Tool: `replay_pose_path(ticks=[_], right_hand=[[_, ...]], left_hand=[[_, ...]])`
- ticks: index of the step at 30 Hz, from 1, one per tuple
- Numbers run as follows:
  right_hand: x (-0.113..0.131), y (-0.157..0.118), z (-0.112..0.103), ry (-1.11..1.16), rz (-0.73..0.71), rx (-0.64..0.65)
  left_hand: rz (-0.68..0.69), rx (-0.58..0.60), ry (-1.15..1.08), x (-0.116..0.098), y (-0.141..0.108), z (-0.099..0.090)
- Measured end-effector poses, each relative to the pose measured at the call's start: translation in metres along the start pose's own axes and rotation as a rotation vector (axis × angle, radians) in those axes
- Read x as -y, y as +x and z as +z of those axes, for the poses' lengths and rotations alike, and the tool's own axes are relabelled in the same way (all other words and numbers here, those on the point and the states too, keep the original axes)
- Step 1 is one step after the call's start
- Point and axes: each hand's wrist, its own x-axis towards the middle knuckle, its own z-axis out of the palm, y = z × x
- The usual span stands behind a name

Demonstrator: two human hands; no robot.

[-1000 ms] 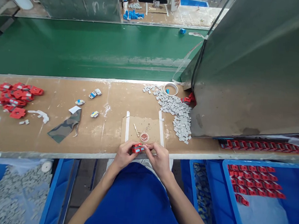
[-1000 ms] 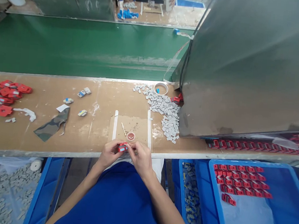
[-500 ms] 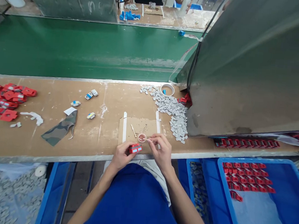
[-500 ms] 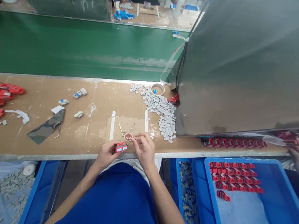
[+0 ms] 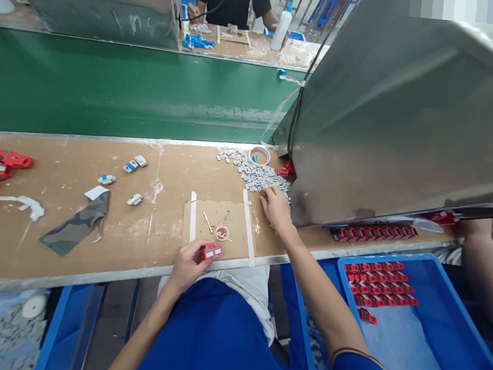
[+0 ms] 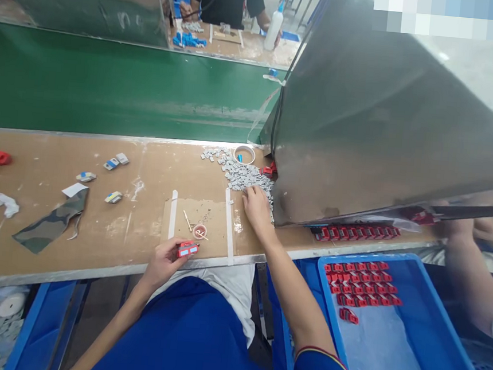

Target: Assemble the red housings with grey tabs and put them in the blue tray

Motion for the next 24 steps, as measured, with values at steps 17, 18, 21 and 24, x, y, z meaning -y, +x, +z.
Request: replay_pose_path(ticks=[17, 18, 21, 24], right_hand=[[0.03, -0.035, -0.041, 0.468, 0.004, 0.059], [0.036, -0.047, -0.045, 0.573, -0.012, 0.066], [0.054, -0.077, -0.054, 0.915, 0.001, 0.09], [0.069, -0.094, -0.063, 1.063, 0.08, 0.133]], left_hand=[[-0.098, 0.076, -0.26, -0.034, -0.005, -0.008], [-0.082, 0.077, -0.259, -0.039, -0.003, -0.007], [-0.039, 0.079, -0.254, -0.053, 0.006, -0.005], [-0.011, 0.113, -0.251, -0.059, 0.013, -0.004]])
